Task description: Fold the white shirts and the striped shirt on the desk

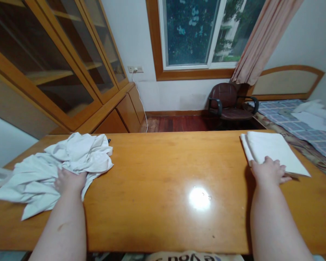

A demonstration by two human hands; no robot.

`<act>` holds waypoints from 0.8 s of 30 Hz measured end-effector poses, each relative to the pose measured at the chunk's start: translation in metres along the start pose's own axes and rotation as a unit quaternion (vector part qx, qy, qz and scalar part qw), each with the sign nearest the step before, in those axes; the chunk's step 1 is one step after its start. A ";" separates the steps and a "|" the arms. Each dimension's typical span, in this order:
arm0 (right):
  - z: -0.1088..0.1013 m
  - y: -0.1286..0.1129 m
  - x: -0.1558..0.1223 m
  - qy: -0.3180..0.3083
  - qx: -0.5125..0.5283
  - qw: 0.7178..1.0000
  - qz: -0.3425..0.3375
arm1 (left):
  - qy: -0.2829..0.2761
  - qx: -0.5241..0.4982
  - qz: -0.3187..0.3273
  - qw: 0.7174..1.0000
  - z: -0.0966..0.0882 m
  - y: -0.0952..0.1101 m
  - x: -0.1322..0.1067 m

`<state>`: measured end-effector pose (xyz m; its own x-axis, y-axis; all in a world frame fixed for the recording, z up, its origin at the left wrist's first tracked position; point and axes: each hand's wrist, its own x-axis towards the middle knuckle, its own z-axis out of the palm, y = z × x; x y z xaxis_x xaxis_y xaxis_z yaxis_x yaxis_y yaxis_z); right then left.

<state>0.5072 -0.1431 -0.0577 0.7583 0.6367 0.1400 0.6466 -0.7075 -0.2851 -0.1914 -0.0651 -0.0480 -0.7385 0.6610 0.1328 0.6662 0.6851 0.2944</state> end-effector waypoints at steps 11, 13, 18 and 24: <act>-0.045 0.002 0.026 -0.044 -0.107 0.986 0.121 | 0.143 -0.242 0.002 0.960 -0.029 0.017 -0.096; -0.059 -0.004 0.019 0.034 -0.040 0.993 0.109 | 0.159 -0.263 0.079 0.948 -0.031 0.030 -0.117; -0.079 -0.045 -0.025 0.177 0.423 0.888 0.025 | 0.001 -0.349 0.277 0.895 -0.036 0.082 -0.162; -0.016 -0.099 -0.086 -0.255 0.676 0.688 -0.071 | -0.463 -0.482 0.210 0.713 -0.001 0.151 -0.242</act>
<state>0.3796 -0.1327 -0.0267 0.3453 0.9385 0.0040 -0.2175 0.0842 -0.9724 0.0872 -0.1219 -0.0350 0.1876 0.9706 -0.1505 0.0973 0.1341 0.9862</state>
